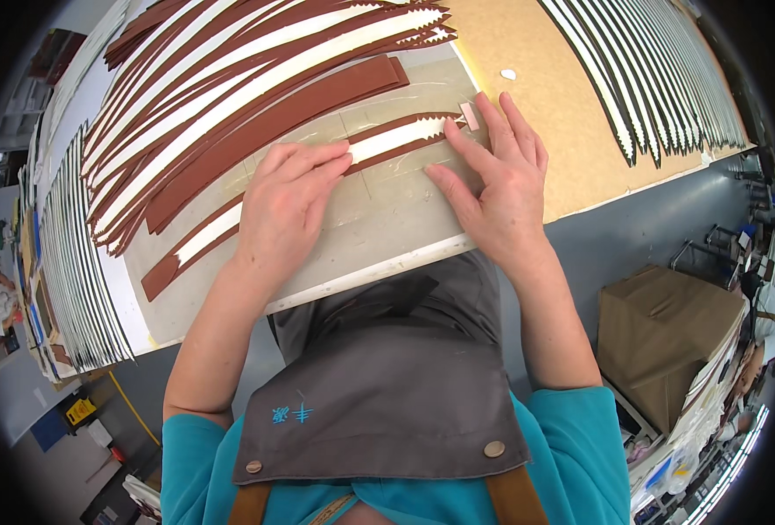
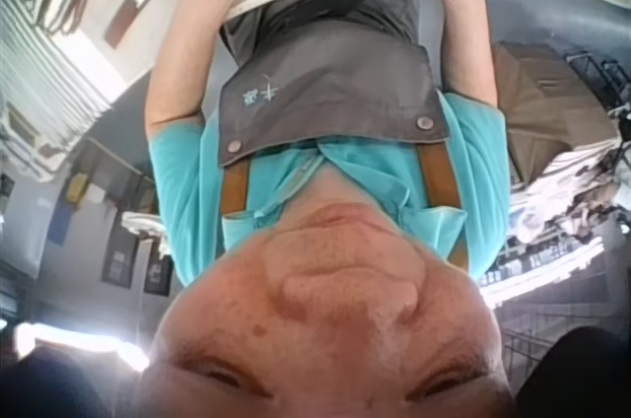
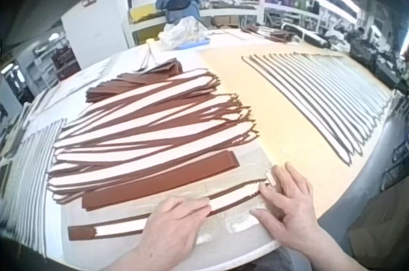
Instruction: The person assembles long, serrated, brown and white plastic strips by hand. They pick up a brown strip, align it with a white strip, and press them together to bond them. The person repeats this process for multiple units, stacking the finished assemblies on the table.
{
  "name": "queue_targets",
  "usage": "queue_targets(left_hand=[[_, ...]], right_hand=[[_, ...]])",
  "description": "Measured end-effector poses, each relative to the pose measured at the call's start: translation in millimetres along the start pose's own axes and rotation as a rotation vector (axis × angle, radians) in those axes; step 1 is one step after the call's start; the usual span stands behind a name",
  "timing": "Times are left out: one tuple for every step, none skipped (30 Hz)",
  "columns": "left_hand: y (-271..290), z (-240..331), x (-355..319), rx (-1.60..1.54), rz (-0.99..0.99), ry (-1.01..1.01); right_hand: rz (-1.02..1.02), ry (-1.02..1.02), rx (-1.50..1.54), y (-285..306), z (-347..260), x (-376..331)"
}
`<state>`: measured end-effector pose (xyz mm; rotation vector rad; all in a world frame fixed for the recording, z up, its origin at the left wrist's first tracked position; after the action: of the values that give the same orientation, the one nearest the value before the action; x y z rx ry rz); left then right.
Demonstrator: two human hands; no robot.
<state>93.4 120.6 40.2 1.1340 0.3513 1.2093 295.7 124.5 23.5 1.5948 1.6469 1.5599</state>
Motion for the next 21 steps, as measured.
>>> queue_targets(left_hand=[[-0.2,-1.4,-1.3,0.002,-0.001,-0.001],[-0.9,-3.2,-3.7,0.002,0.008,0.01],[-1.6,-3.7,-5.6,-0.006,0.028,0.026],[-2.4,-3.4,-7.5,-0.004,0.03,0.028],[-2.6,-3.5,-9.1,-0.005,0.036,0.028],[-2.7,-3.5,-10.8,0.0,0.037,0.024],[-2.9,-2.2,-11.9,0.005,0.051,0.02],[-3.7,-0.5,-14.0,0.013,0.055,0.012],[-4.2,1.6,-16.4,0.021,0.059,0.003],[-4.2,2.5,-18.8,0.041,0.062,0.011],[-3.5,4.4,-19.8,0.058,0.065,0.011],[-2.9,6.1,-20.8,0.075,0.067,0.011],[-3.2,6.2,-21.1,0.066,0.06,0.015],[-3.6,4.2,-20.6,0.06,0.053,0.022],[-3.8,2.0,-19.7,0.054,0.046,0.028],[-3.8,0.5,-18.1,0.045,0.032,0.026],[-4.0,-1.5,-16.3,0.036,0.017,0.022],[-5.0,-3.8,-14.9,0.026,0.003,0.019],[-4.6,-6.1,-14.4,0.004,0.015,0.014],[-5.3,-7.8,-13.1,-0.019,0.025,0.001],[-6.0,-9.5,-12.3,-0.042,0.03,-0.012]], right_hand=[[-0.004,0.005,0.001,-0.6,-1.0,0.3],[-0.008,0.0,0.017,-2.2,-0.8,-0.1],[-0.018,0.005,0.025,-2.1,-1.1,-0.3],[-0.03,0.012,0.034,-1.0,-1.3,0.8],[-0.036,0.02,0.038,2.7,-1.0,3.5],[-0.036,0.023,0.046,5.2,-1.9,5.7],[-0.037,0.025,0.056,7.6,-2.0,9.9],[-0.075,0.057,0.012,6.3,-4.3,14.9],[-0.112,0.087,-0.031,5.7,-5.3,22.4],[-0.147,0.117,-0.074,4.0,-5.7,29.6],[-0.161,0.143,-0.067,3.3,-5.5,37.4],[-0.175,0.167,-0.06,1.6,-4.7,46.1],[-0.189,0.19,-0.053,2.0,-5.2,52.4],[-0.212,0.208,-0.081,4.5,-7.3,58.7],[-0.235,0.225,-0.11,9.0,-10.7,65.8],[-0.257,0.241,-0.139,10.9,-14.6,70.3],[-0.282,0.062,0.121,9.7,-5.2,70.8],[-0.302,-0.122,0.38,5.9,2.5,66.7],[-0.318,-0.31,0.636,-0.8,8.0,59.4],[-0.249,-0.339,0.713,-4.3,3.0,53.6],[-0.189,-0.419,0.746,-9.3,-7.1,45.7]])
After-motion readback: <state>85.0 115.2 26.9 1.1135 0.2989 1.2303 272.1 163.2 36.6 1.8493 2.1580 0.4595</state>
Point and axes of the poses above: each hand's wrist, its own x-axis towards the middle knuckle, its own y-axis out of the back of the hand, z = x × y, the point moved 9 cm from there along x, towards the middle knuckle, and after that the axes turned 6 degrees about y, right-handed, at the moved point
